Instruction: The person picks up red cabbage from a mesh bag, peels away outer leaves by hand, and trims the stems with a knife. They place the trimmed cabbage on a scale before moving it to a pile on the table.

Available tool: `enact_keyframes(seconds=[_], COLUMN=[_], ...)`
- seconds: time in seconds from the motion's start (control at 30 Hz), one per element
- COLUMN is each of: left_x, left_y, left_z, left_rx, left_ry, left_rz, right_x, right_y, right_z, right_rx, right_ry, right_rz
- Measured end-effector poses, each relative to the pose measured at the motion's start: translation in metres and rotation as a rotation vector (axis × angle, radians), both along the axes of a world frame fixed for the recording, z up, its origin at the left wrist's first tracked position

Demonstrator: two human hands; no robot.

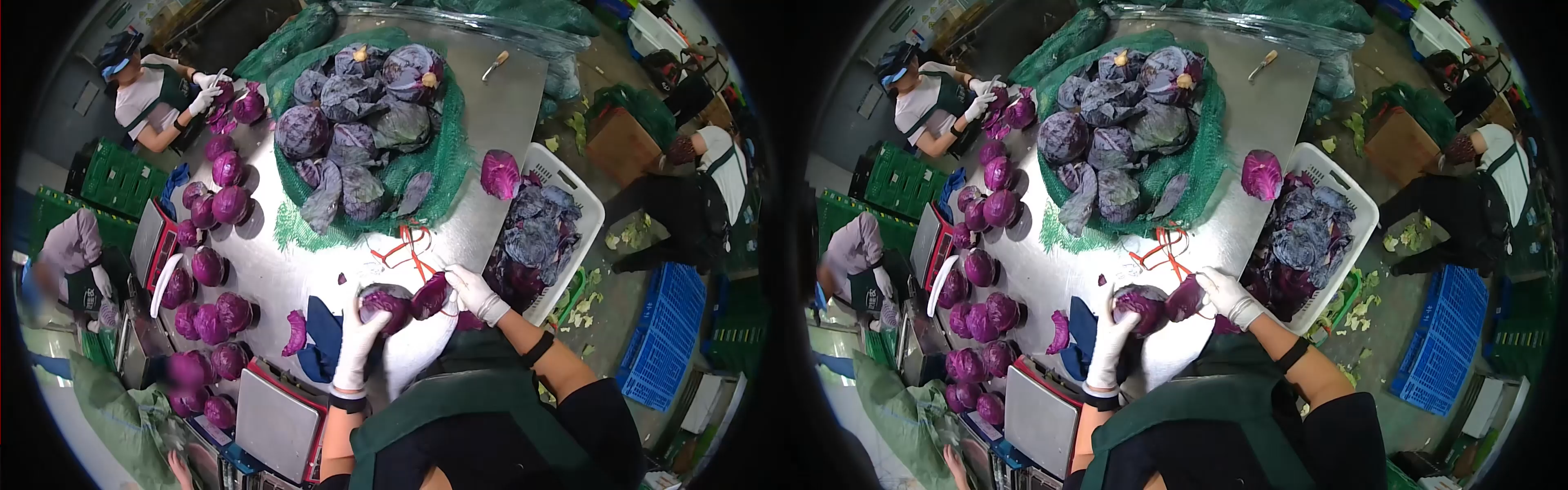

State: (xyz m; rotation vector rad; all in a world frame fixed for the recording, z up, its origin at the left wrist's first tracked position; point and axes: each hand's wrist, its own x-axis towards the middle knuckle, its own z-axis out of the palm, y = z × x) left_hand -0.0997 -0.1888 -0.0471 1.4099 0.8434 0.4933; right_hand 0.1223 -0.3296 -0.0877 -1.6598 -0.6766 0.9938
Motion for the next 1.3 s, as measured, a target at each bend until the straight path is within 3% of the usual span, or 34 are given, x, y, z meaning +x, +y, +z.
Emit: enact_keyframes(seconds=[0.03, 0.1, 0.17, 0.2, 0.23, 0.3, 0.33, 0.37, 0.4, 0.43, 0.47, 0.5, 0.57, 0.6, 0.63, 0.7, 0.77, 0.83, 0.9, 0.93, 1.03, 1.1, 1.17, 1.23, 1.3], left_x=[0.001, 0.004, 0.003, -0.001, -0.013, -0.010, -0.005, -0.004, 0.003, 0.010, 0.016, 0.020, 0.024, 0.029, 0.026, 0.020, 0.029, 0.027, 0.031, 0.038, 0.037, 0.038, 0.035, 0.014, 0.003], left_y=[-0.001, 0.001, 0.014, 0.023, 0.018, 0.004, -0.005, -0.012, -0.021, -0.029, -0.032, -0.029, -0.029, -0.028, -0.027, -0.024, -0.018, -0.019, -0.023, -0.024, -0.024, -0.022, -0.028, -0.036, -0.039], left_z=[-0.007, -0.009, -0.001, -0.024, -0.044, -0.034, -0.027, -0.031, -0.033, -0.033, -0.033, -0.031, -0.023, 0.002, 0.004, -0.007, 0.007, 0.014, 0.027, 0.042, 0.029, 0.031, 0.042, -0.001, 0.009], left_rx=[0.346, 0.193, 0.102, -0.050, -0.046, -0.874, -0.990, -1.171, -1.174, -0.578, 0.030, 0.035, -1.356, -1.409, -1.237, -0.975, -0.751, -0.641, -0.565, -0.731, -0.874, -0.832, -0.791, -0.860, -0.792], left_ry=[0.134, 0.161, 0.005, -0.090, -0.093, -0.263, -0.275, -0.528, -0.527, -0.234, 0.057, 0.049, -0.788, -0.881, -0.746, -0.848, -0.701, -0.653, -0.567, -0.688, -0.826, -0.753, -0.879, -0.769, -0.609], left_rz=[0.018, 0.103, 0.027, -0.023, -0.021, 0.123, 0.144, 0.082, 0.081, -0.154, -0.353, -0.336, 0.130, 0.158, 0.261, 0.082, 0.143, 0.099, 0.175, 0.163, 0.219, 0.279, 0.134, -0.082, -0.065], right_x=[-0.004, 0.000, 0.012, 0.020, 0.026, 0.048, 0.063, 0.080, 0.104, 0.120, 0.108, 0.103, 0.073, 0.052, 0.033, 0.000, -0.027, -0.036, -0.038, -0.034, -0.030, -0.026, -0.024, -0.017, -0.007], right_y=[0.001, 0.007, 0.010, 0.012, 0.012, 0.008, 0.003, -0.006, -0.022, -0.031, -0.038, -0.041, -0.040, -0.034, -0.027, -0.022, -0.026, -0.022, -0.018, -0.019, -0.013, -0.010, -0.007, 0.001, 0.006], right_z=[0.015, 0.028, 0.055, 0.066, 0.082, 0.091, 0.090, 0.085, 0.061, 0.042, 0.063, 0.055, 0.061, 0.072, 0.080, 0.070, 0.036, 0.025, 0.022, 0.032, 0.044, 0.042, 0.037, 0.043, 0.041], right_rx=[0.027, 0.040, 0.159, 0.222, 0.238, 0.295, 0.251, 0.207, 0.099, -0.014, -0.410, -0.188, -0.203, -0.182, -0.151, 0.023, -0.008, 0.049, 0.270, 0.282, 0.313, 0.313, 0.420, 0.352, 0.233], right_ry=[0.045, 0.263, 0.336, 0.263, 0.207, -0.065, -0.094, -0.124, -0.583, -1.039, -0.949, -1.046, -0.509, -0.041, 0.425, 0.809, 0.990, 0.982, 1.091, 1.022, 0.936, 0.995, 0.984, 0.860, 0.664], right_rz=[-0.002, -0.074, -0.162, -0.169, -0.210, -0.280, -0.331, -0.381, -0.340, -0.277, -0.222, -0.223, -0.038, 0.026, 0.084, 0.191, 0.135, 0.131, 0.172, 0.145, 0.225, 0.228, 0.289, 0.323, 0.379])
